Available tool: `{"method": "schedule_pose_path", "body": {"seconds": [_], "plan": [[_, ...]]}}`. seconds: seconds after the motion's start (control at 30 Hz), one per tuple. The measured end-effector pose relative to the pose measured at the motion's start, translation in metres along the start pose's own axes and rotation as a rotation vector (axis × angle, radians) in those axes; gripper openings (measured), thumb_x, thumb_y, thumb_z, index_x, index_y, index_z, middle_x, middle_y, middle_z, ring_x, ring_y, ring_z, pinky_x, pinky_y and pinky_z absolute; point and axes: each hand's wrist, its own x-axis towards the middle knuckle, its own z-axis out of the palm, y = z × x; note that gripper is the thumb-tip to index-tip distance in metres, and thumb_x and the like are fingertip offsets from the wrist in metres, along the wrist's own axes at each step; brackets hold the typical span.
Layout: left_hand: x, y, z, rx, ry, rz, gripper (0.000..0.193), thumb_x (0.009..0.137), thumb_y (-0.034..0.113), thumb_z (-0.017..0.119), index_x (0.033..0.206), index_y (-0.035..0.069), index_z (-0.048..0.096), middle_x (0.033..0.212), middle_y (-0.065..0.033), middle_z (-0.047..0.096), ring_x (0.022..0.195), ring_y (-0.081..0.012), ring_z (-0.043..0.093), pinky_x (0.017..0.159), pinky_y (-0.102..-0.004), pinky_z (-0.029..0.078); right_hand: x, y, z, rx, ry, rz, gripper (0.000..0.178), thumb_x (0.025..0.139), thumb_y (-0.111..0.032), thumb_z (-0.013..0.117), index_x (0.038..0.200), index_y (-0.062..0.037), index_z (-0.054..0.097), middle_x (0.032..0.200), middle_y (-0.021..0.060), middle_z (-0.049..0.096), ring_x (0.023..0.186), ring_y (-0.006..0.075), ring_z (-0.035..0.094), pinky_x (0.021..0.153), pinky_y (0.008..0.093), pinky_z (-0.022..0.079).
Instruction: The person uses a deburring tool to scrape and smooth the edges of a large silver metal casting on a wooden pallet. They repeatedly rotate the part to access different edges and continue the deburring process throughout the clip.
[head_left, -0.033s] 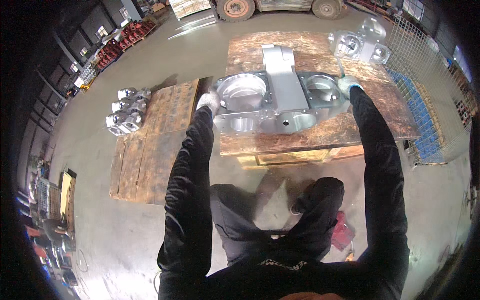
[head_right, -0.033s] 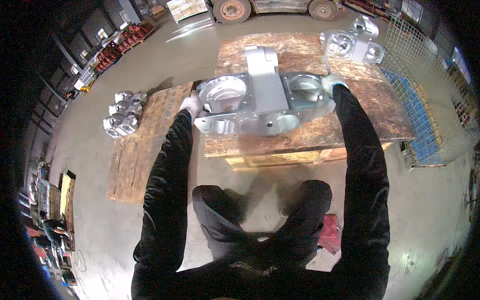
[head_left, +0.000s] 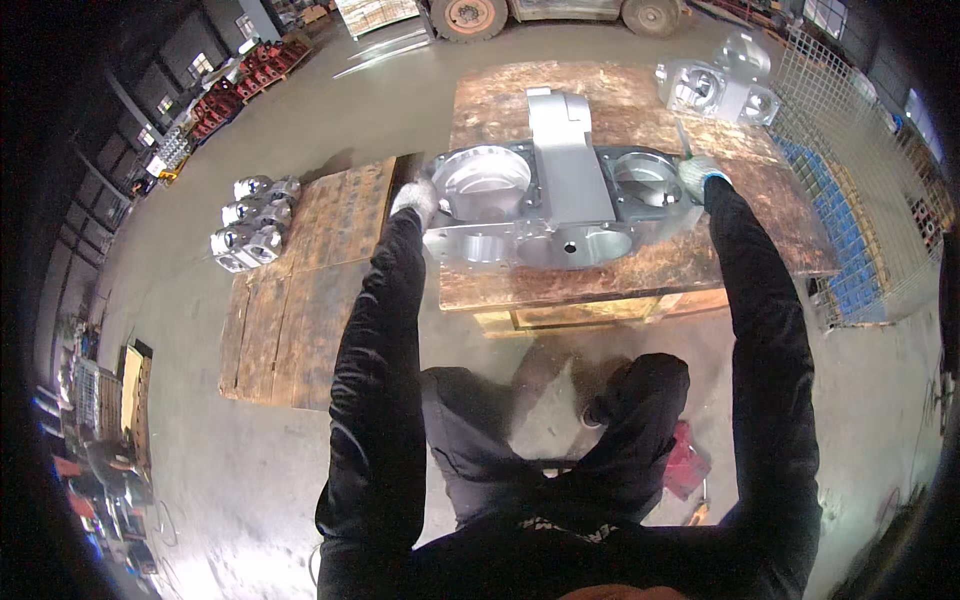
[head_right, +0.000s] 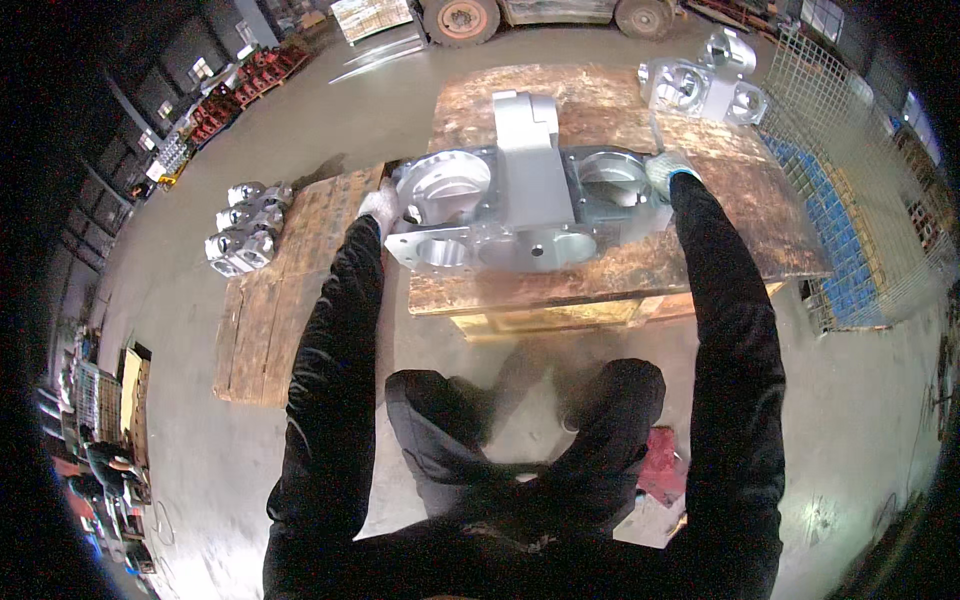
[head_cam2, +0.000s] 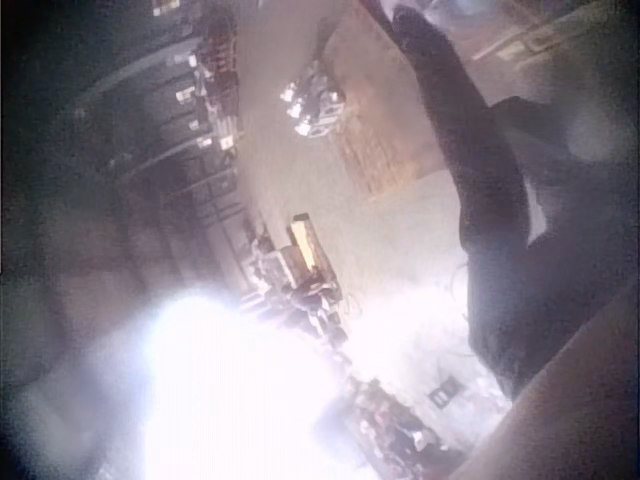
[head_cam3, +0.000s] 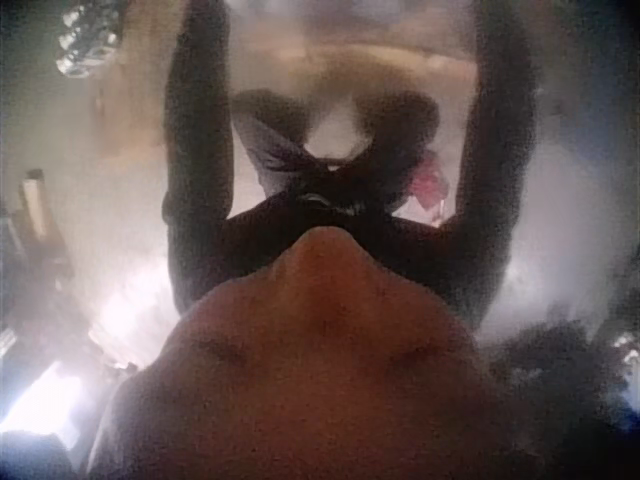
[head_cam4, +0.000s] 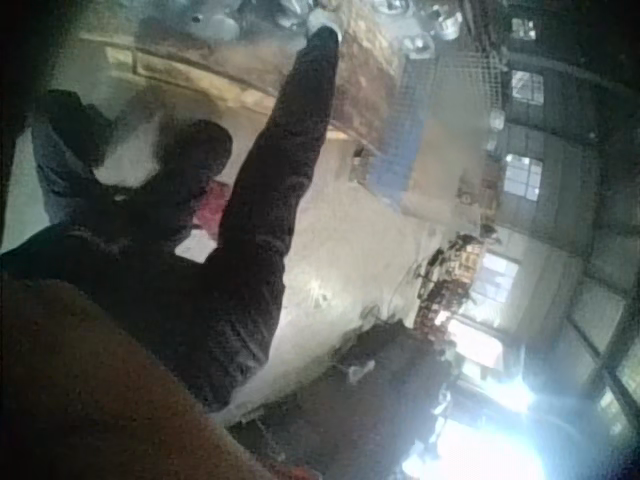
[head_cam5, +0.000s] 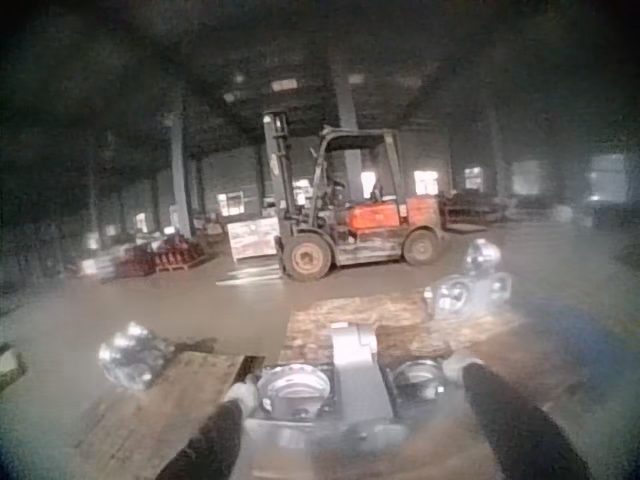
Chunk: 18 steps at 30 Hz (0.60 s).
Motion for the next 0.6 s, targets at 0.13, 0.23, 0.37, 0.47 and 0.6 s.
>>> {"method": "schedule_pose_path", "body": {"seconds": [0.13,0.23,0.37,0.47,0.6], "plan": [[0.012,-0.050,-0.021,-0.277,-0.082,-0.220,0.079,0.108,0.056,0.021,0.128,-0.007,0.064,0.120,-0.0244,0.072,0.114,-0.0346,0.069,0.095,-0.0465,0.054,-0.076,-0.043,0.017,0.398,0.040,0.179,0.056,0.099,-0.048,0.052,0.119,0.0012,0.071,0.117,0.0268,0.070,0.114,0.0413,0.066,0.096,0.0490,0.052],[-0.008,-0.015,-0.011,-0.149,-0.061,-0.153,0.083,0.107,0.056,0.017,0.132,-0.011,0.059,0.134,-0.0345,0.060,0.137,-0.0426,0.052,0.111,-0.0476,0.040,-0.082,-0.027,0.011,0.302,0.085,0.250,0.057,0.099,-0.049,0.054,0.118,0.0021,0.070,0.118,0.0277,0.069,0.115,0.0431,0.065,0.096,0.0493,0.051],[-0.014,-0.026,-0.005,-0.175,-0.032,-0.057,0.082,0.107,0.055,0.017,0.130,-0.012,0.060,0.132,-0.0370,0.058,0.136,-0.0444,0.051,0.113,-0.0493,0.040,-0.047,-0.006,0.014,0.247,0.065,0.193,0.059,0.100,-0.052,0.054,0.119,0.0022,0.070,0.115,0.0251,0.072,0.111,0.0411,0.068,0.096,0.0477,0.052],[-0.022,-0.047,-0.018,0.229,0.047,0.029,0.072,0.106,0.050,0.026,0.125,-0.009,0.061,0.125,-0.0343,0.061,0.124,-0.0452,0.057,0.108,-0.0506,0.044,-0.050,-0.023,0.016,0.486,-0.070,0.221,0.063,0.100,-0.054,0.053,0.121,0.0023,0.069,0.113,0.0229,0.074,0.106,0.0367,0.071,0.092,0.0448,0.055],[-0.099,0.024,-0.024,0.298,0.807,0.720,0.049,0.097,0.040,0.057,0.124,-0.001,0.059,0.107,-0.0255,0.071,0.091,-0.0430,0.071,0.087,-0.0551,0.055,-0.025,0.007,0.036,0.146,0.025,0.061,0.052,0.102,-0.043,0.048,0.117,0.0013,0.071,0.111,0.0223,0.073,0.102,0.0329,0.071,0.089,0.0452,0.055]]}}
